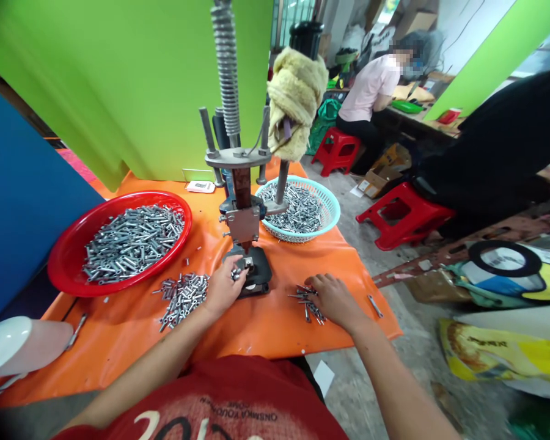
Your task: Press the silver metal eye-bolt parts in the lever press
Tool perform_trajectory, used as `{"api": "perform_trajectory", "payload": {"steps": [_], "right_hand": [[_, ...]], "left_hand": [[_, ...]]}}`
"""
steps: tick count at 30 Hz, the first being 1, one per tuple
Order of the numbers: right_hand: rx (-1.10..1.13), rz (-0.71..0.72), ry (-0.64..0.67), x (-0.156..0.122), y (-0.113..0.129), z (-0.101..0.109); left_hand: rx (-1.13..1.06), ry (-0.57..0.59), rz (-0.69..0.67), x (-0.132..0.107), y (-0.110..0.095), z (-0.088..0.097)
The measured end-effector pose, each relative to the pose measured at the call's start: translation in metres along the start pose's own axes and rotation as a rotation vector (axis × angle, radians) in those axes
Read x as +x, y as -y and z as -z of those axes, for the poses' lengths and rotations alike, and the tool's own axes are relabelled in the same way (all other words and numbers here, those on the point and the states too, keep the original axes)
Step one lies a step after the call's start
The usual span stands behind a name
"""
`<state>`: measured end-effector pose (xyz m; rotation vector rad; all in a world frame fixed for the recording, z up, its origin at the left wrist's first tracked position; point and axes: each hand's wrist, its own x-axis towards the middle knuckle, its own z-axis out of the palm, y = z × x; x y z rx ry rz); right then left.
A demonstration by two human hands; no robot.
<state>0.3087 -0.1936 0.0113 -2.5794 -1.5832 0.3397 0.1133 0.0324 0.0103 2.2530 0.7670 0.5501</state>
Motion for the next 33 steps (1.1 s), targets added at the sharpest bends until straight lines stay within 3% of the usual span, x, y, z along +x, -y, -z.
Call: {"api": "perform_trajectory", "payload": {"steps": [5,14,19,22,24,26,30,33], "right_hand": [[0.045,-0.019,0.039,0.002,0.003,0.001],[0.19,0.0,-0.019,0.003,0.011,0.012],[0.481,0.021,0.036,0.003,0.052,0.032],[0.612,0.122,0.022,0.009,0.081,0.04],[0.7,0.14,-0.058,0.017,0.093,0.038],[0.876,0.094,-0.119,0.027,0.1,0.031],[1.233,0.032,-0.064,0.049,0.103,0.013],[1.296,0.008,-0.177,0.065,0.104,0.006]], "left_hand": [[-0.069,0.054,-0.129,-0.009,-0.005,-0.001],[-0.06,0.19,-0.382,-0.019,-0.013,-0.006],[0.099,0.229,-0.505,-0.022,-0.023,-0.011],[0.132,0.221,-0.55,-0.022,-0.024,-0.015],[0.037,0.192,-0.485,-0.021,-0.023,-0.016],[-0.149,0.155,-0.336,-0.02,-0.021,-0.017],[-0.525,0.177,-0.026,-0.015,-0.018,-0.014],[-0.586,0.109,0.102,-0.008,-0.015,-0.011]]}}
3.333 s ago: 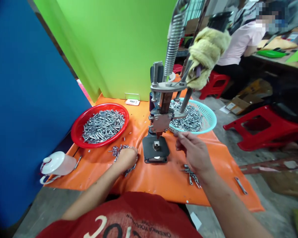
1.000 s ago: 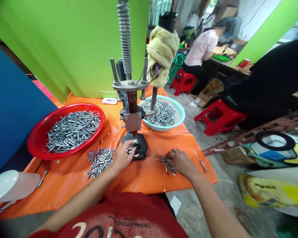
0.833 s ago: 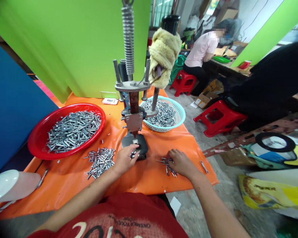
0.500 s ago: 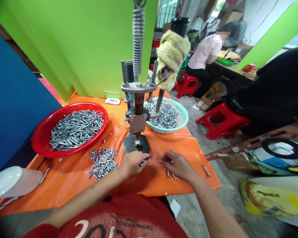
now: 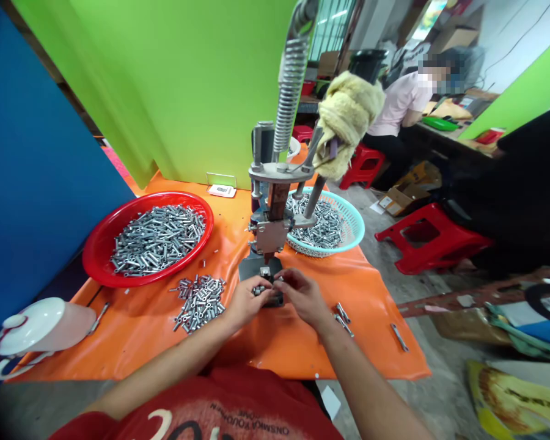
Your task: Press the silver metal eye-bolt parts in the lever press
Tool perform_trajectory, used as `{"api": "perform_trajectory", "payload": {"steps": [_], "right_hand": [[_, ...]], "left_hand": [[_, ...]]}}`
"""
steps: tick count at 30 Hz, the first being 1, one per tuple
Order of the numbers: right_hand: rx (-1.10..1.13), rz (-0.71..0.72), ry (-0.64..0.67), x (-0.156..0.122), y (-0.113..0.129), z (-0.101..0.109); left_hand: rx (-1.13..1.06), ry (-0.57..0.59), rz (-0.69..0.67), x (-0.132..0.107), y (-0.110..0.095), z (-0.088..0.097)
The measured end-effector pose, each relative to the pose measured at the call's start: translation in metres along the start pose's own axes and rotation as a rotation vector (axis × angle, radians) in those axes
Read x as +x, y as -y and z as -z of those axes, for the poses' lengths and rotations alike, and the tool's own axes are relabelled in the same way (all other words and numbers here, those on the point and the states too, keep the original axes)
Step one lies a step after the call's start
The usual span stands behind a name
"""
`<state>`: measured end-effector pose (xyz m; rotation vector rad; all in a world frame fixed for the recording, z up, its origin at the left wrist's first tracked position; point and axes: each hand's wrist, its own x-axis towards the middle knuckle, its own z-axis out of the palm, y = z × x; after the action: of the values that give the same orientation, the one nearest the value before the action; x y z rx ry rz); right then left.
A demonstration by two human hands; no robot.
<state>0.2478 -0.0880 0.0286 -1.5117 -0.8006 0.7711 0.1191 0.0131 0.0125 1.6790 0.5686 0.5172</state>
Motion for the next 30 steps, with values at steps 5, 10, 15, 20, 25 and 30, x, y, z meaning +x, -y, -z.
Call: {"api": "perform_trajectory", "payload": {"steps": [5,10,15,20,25,30], "right_hand": [[-0.205,0.214,-0.09,0.019,0.001,-0.007],[-0.26,0.288,-0.08,0.029,-0.003,-0.014],[-0.332,0.31,-0.104,0.034,-0.006,-0.015],[-0.471,0.363,-0.047,0.032,0.01,-0.012],[-0.547,0.371,0.005,0.032,0.022,-0.01],[-0.59,0.343,0.025,0.035,0.017,-0.013]], "left_hand": [[0.066,-0.197,0.034,0.018,0.008,0.003],[0.105,-0.209,0.028,0.028,0.019,0.0],[0.078,-0.192,0.033,0.028,0.023,0.0],[0.068,-0.199,0.039,0.028,0.022,0.001],[0.064,-0.202,0.026,0.028,0.021,0.0],[0.038,-0.242,-0.114,0.028,0.024,-0.004]]}}
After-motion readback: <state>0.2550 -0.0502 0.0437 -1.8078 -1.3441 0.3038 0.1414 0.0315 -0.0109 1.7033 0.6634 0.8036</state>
